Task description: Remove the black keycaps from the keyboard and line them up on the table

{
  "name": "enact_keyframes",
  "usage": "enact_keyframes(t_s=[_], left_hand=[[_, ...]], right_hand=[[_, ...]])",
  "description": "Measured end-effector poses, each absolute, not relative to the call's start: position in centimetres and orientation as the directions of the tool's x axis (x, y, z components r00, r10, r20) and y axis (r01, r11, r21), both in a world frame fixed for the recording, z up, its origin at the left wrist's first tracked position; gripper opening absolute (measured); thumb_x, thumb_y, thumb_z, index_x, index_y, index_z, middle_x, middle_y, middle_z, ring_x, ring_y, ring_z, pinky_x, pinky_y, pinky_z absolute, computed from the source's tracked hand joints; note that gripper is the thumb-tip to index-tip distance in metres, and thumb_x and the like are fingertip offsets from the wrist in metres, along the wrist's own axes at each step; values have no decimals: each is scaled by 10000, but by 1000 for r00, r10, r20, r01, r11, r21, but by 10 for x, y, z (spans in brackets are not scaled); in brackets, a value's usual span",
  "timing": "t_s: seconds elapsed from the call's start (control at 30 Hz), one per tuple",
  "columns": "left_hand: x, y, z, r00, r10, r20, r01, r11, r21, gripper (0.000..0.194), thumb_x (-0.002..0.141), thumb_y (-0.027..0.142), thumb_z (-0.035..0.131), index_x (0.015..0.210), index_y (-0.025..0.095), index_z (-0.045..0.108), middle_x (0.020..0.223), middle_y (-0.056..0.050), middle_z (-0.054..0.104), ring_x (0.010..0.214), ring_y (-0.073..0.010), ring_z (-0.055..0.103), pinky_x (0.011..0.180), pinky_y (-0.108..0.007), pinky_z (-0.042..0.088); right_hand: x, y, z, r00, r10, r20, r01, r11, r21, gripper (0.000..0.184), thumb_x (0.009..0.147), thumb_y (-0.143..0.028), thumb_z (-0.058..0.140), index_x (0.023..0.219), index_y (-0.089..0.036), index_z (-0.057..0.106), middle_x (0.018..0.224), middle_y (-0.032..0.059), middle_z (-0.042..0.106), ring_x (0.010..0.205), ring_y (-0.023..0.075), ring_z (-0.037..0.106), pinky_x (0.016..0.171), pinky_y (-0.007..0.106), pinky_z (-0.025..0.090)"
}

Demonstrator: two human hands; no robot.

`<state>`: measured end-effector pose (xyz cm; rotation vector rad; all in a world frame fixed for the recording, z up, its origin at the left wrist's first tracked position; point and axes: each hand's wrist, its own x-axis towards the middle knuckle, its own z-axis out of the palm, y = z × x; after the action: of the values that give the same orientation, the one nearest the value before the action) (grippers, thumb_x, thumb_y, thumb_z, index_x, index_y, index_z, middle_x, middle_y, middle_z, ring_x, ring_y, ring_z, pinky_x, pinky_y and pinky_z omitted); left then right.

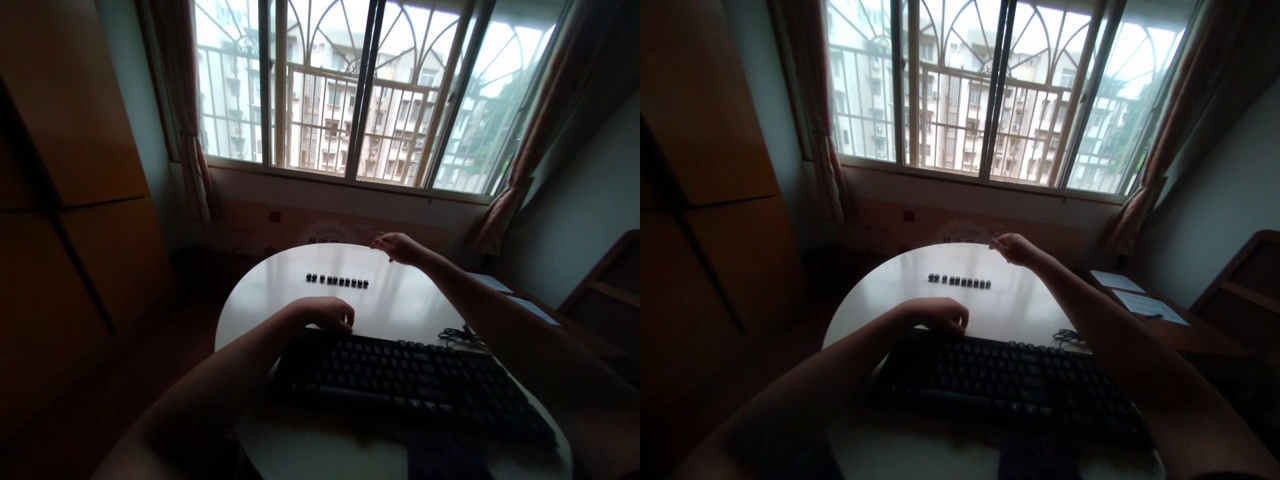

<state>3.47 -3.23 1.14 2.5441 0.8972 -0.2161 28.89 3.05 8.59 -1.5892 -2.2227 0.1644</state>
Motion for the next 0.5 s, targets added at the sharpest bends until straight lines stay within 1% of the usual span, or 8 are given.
enact_keyframes(t_s=[0.03, 0.1, 0.17, 0.23, 0.3, 0.37, 0.4, 0.5], left_hand=[[35, -32, 11, 781, 558, -280, 624, -701, 345, 290, 816, 371, 619, 1055, 227, 697, 967, -26, 695, 777, -168, 619, 663, -251, 454], [36, -32, 11, 781, 557, -283, 625, -702, 341, 294, 817, 377, 616, 1056, 225, 697, 975, -29, 693, 785, -171, 620, 675, -255, 458], [36, -33, 12, 776, 560, -290, 630, -698, 339, 300, 819, 383, 613, 1057, 222, 697, 980, -32, 692, 791, -172, 620, 690, -260, 461], [37, -34, 14, 773, 566, -287, 634, -698, 333, 301, 821, 379, 610, 1058, 216, 696, 978, -35, 691, 790, -172, 617, 694, -261, 459], [37, -35, 14, 772, 572, -277, 636, -699, 328, 298, 822, 370, 607, 1058, 211, 695, 974, -38, 690, 788, -173, 613, 691, -261, 455], [37, -35, 14, 768, 579, -274, 640, -695, 327, 293, 820, 368, 607, 1050, 209, 695, 959, -38, 690, 782, -174, 609, 680, -259, 450], [37, -35, 14, 766, 581, -274, 642, -693, 327, 290, 819, 370, 607, 1044, 209, 694, 951, -36, 690, 780, -174, 608, 673, -257, 447], [37, -33, 12, 761, 589, -272, 649, -690, 322, 281, 816, 377, 607, 1023, 207, 692, 928, -33, 687, 775, -174, 602, 647, -249, 434]], right_hand=[[288, 12, 94, -300, 897, 326, 864, 400, -305, 494, 1026, -419, 317, 1156, -157, 715, 1207, 117, 672, 1033, 214, 645, 861, 301, 499], [286, -33, 105, -465, 736, 493, 781, 602, -162, 553, 1015, -490, 310, 1034, -178, 766, 1160, 112, 676, 1111, 242, 599, 951, 350, 454], [287, -82, 107, -483, 712, 510, 764, 627, -151, 621, 1014, -540, 258, 1010, -186, 768, 923, 93, 700, 921, 217, 642, 863, 347, 477], [293, -124, 100, -404, 803, 438, 783, 551, -288, 583, 998, -575, 297, 1090, -200, 734, 704, 36, 643, 652, 164, 606, 671, 296, 481], [303, -151, 83, -350, 889, 296, 714, 458, -530, 574, 969, -617, 349, 1082, -188, 713, 559, -9, 531, 503, 135, 519, 522, 259, 431], [314, -159, 60, -331, 924, 191, 533, 350, -771, 556, 925, -650, 423, 1006, -172, 695, 573, -4, 523, 495, 135, 522, 488, 263, 439], [319, -158, 48, -333, 932, 141, 445, 288, -848, 520, 893, -646, 496, 1009, -172, 677, 606, 1, 540, 511, 140, 542, 494, 272, 457], [327, -140, 15, -263, 961, 86, 246, 153, -957, 499, 798, -569, 673, 1112, -187, 608, 732, -1, 559, 572, 142, 587, 520, 288, 510]])
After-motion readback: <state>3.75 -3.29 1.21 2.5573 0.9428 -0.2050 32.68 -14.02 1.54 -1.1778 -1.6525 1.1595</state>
